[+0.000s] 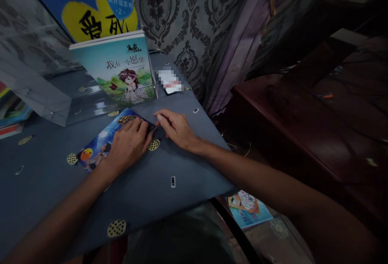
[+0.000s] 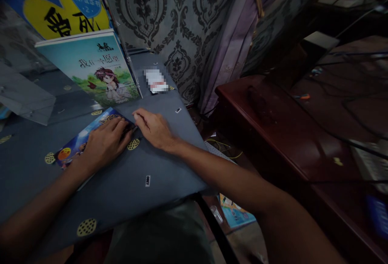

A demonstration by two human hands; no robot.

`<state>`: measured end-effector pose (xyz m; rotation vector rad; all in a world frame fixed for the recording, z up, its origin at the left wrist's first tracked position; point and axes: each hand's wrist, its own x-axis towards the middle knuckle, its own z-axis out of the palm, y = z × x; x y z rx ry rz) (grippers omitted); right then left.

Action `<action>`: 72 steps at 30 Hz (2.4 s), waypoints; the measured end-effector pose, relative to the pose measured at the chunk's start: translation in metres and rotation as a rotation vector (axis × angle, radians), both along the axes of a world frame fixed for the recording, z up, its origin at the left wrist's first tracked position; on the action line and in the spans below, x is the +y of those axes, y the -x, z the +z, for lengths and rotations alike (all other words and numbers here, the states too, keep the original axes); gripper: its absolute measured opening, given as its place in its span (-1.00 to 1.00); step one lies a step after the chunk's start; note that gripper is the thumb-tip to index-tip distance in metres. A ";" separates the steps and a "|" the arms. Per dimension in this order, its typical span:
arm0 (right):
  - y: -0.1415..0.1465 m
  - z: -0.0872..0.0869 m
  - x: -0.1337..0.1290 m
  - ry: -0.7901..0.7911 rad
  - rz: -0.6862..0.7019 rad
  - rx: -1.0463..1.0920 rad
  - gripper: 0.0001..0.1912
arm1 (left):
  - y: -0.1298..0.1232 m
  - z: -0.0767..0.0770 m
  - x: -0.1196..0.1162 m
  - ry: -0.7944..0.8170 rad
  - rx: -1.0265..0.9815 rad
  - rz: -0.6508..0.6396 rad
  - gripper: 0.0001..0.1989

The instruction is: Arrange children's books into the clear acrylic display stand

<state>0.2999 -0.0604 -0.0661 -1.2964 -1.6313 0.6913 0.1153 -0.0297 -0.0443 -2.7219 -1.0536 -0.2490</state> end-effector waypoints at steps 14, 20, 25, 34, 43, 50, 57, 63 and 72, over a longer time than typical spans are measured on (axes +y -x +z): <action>0.000 -0.005 -0.002 -0.103 0.046 -0.219 -0.73 | 0.065 0.011 0.010 0.310 -0.088 -0.116 -0.57; 0.006 -0.005 -0.007 -0.126 0.093 -0.218 -0.77 | 0.130 -0.005 -0.001 0.220 -0.090 0.045 -0.55; 0.012 -0.009 0.002 -0.158 0.125 -0.211 -0.78 | 0.133 -0.025 -0.019 0.103 -0.173 0.163 -0.56; 0.014 -0.014 0.050 -0.148 0.168 -0.271 -0.76 | 0.099 -0.007 -0.051 -0.001 0.020 0.264 -0.44; 0.012 -0.025 0.068 -0.200 0.185 -0.356 -0.71 | 0.109 -0.004 -0.048 0.161 0.000 -0.088 -0.16; 0.008 -0.028 0.067 -0.204 0.219 -0.364 -0.65 | 0.106 -0.005 -0.048 0.106 -0.045 -0.242 -0.43; 0.008 -0.032 0.068 -0.222 0.240 -0.364 -0.65 | 0.088 -0.010 -0.058 -0.014 -0.081 -0.209 -0.57; 0.012 -0.027 0.031 -0.245 0.248 -0.290 -0.67 | 0.085 -0.014 -0.061 -0.023 -0.108 -0.210 -0.54; 0.018 -0.007 -0.042 -0.175 0.374 -0.128 -0.71 | 0.088 -0.015 -0.062 -0.018 -0.111 -0.211 -0.53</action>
